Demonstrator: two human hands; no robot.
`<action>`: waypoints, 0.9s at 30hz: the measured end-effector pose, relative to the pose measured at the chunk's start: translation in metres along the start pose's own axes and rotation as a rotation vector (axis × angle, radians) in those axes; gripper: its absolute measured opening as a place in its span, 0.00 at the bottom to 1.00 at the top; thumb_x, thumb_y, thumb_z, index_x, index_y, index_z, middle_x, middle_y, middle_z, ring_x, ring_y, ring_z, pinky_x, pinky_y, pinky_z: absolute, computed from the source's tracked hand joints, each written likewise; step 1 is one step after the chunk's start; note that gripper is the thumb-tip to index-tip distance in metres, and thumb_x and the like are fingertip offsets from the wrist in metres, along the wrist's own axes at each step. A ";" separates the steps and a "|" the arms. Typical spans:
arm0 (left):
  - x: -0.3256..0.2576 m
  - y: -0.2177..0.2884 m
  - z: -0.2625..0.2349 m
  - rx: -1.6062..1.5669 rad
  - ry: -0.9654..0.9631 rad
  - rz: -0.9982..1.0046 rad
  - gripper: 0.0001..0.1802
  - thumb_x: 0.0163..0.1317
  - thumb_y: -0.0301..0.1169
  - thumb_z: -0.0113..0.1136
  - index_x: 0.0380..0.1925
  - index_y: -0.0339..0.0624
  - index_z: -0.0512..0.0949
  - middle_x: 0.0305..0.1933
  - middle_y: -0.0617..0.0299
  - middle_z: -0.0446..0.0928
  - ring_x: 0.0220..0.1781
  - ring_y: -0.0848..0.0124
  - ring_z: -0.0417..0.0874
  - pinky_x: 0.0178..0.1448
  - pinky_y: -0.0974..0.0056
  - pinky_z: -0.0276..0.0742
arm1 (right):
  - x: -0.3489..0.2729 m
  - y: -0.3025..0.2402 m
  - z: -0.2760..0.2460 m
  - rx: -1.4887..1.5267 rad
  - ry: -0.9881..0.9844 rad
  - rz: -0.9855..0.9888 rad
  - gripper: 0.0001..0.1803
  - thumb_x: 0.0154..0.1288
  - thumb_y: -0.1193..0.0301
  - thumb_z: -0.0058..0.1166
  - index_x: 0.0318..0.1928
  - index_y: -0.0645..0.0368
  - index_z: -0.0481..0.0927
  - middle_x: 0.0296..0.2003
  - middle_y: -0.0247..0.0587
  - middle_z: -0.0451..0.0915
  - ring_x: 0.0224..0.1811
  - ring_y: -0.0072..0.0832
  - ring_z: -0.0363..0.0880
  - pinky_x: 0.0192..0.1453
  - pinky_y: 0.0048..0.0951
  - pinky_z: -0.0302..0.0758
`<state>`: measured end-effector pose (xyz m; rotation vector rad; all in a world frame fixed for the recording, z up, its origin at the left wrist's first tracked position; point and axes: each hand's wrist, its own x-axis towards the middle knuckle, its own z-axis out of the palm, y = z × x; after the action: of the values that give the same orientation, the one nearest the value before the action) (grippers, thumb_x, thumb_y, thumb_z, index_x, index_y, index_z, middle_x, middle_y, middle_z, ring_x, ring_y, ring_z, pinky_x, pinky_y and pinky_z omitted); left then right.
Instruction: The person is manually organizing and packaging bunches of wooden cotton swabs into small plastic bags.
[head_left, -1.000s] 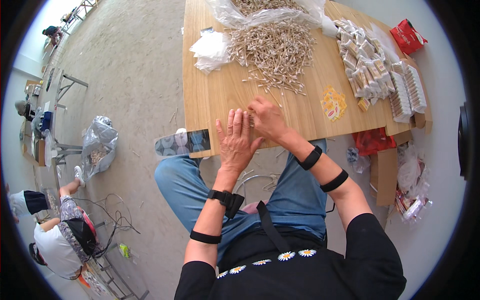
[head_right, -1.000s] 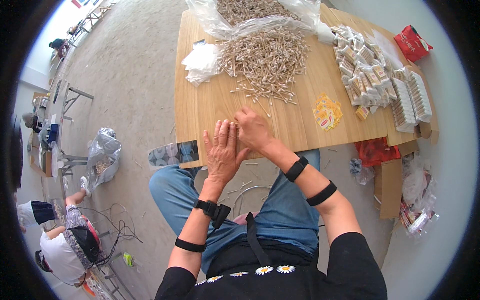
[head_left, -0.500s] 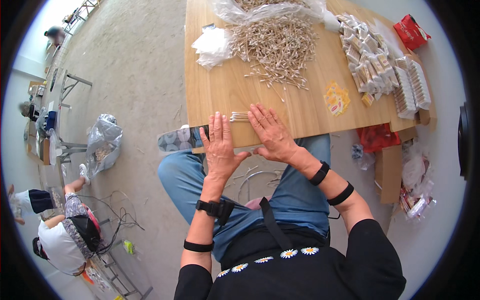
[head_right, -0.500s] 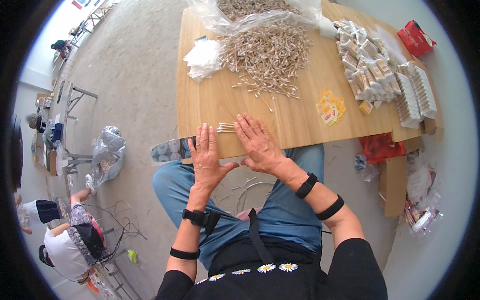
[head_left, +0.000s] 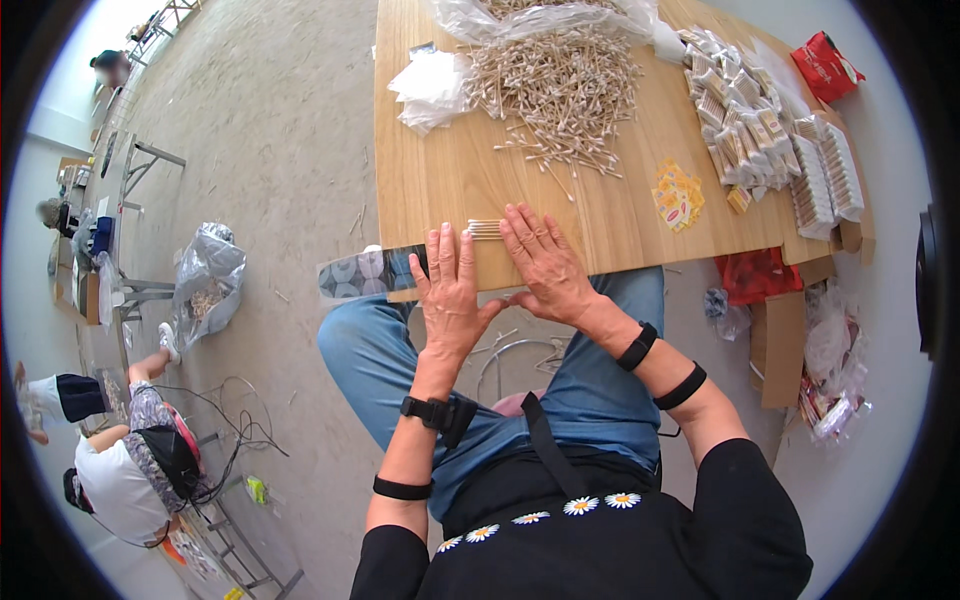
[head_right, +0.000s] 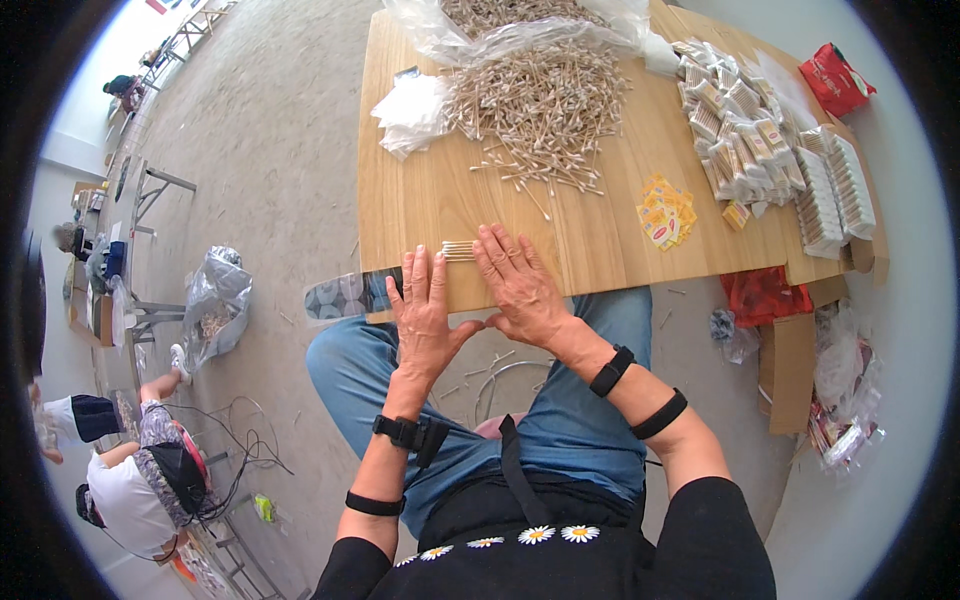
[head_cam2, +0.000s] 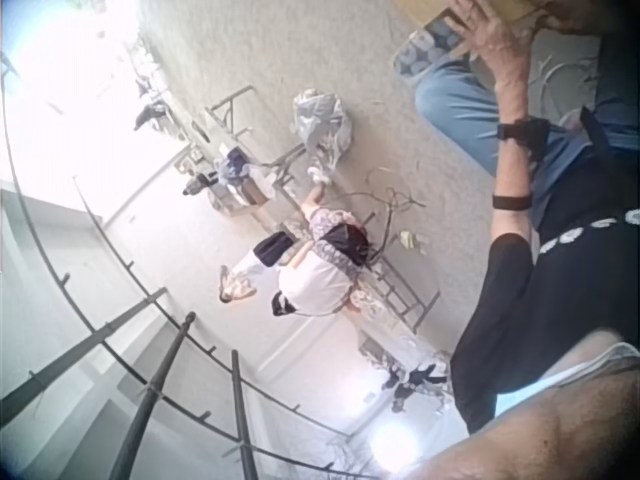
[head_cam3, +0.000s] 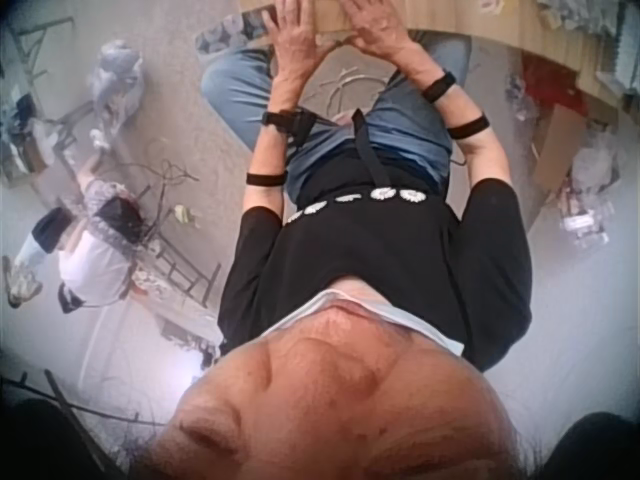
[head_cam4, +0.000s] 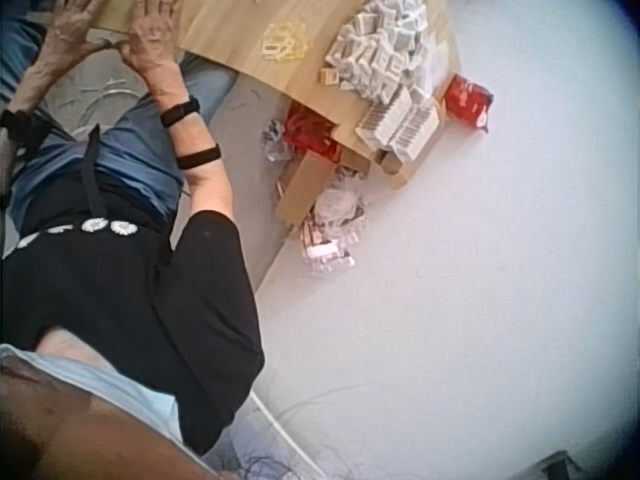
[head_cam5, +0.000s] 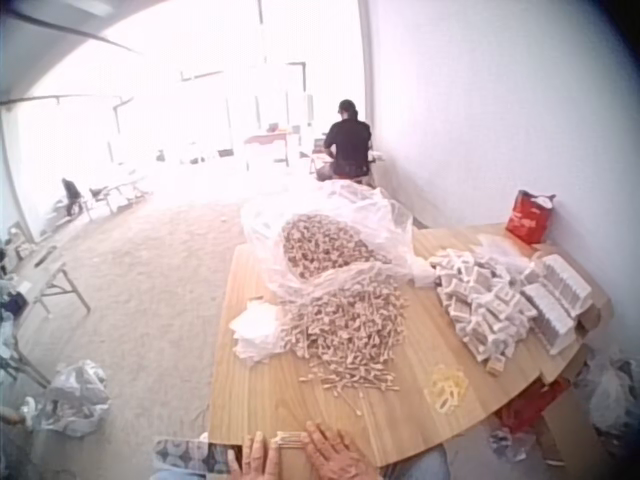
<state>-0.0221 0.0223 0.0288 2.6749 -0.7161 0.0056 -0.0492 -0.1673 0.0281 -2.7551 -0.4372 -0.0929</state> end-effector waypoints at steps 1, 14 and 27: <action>-0.001 0.000 0.000 -0.003 0.004 0.000 0.64 0.37 0.48 0.80 0.73 0.38 0.56 0.78 0.47 0.50 0.82 0.53 0.46 0.79 0.39 0.36 | 0.000 0.000 0.000 0.005 -0.007 -0.002 0.63 0.41 0.58 0.74 0.74 0.66 0.51 0.76 0.53 0.48 0.80 0.47 0.41 0.81 0.49 0.42; 0.000 0.002 0.000 -0.024 0.026 0.003 0.59 0.40 0.46 0.80 0.72 0.42 0.59 0.77 0.47 0.52 0.81 0.51 0.48 0.79 0.39 0.38 | 0.000 -0.001 0.001 0.012 0.009 0.011 0.62 0.41 0.58 0.75 0.74 0.65 0.53 0.76 0.52 0.50 0.80 0.45 0.42 0.81 0.49 0.44; 0.004 0.000 0.000 -0.069 0.071 0.001 0.57 0.36 0.46 0.81 0.67 0.41 0.63 0.76 0.47 0.55 0.80 0.51 0.50 0.77 0.36 0.41 | -0.001 0.002 0.003 -0.012 0.009 0.000 0.62 0.42 0.58 0.73 0.74 0.66 0.51 0.76 0.53 0.49 0.80 0.47 0.43 0.81 0.49 0.43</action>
<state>-0.0182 0.0204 0.0289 2.5950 -0.6834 0.0739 -0.0493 -0.1679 0.0251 -2.7657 -0.4350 -0.1083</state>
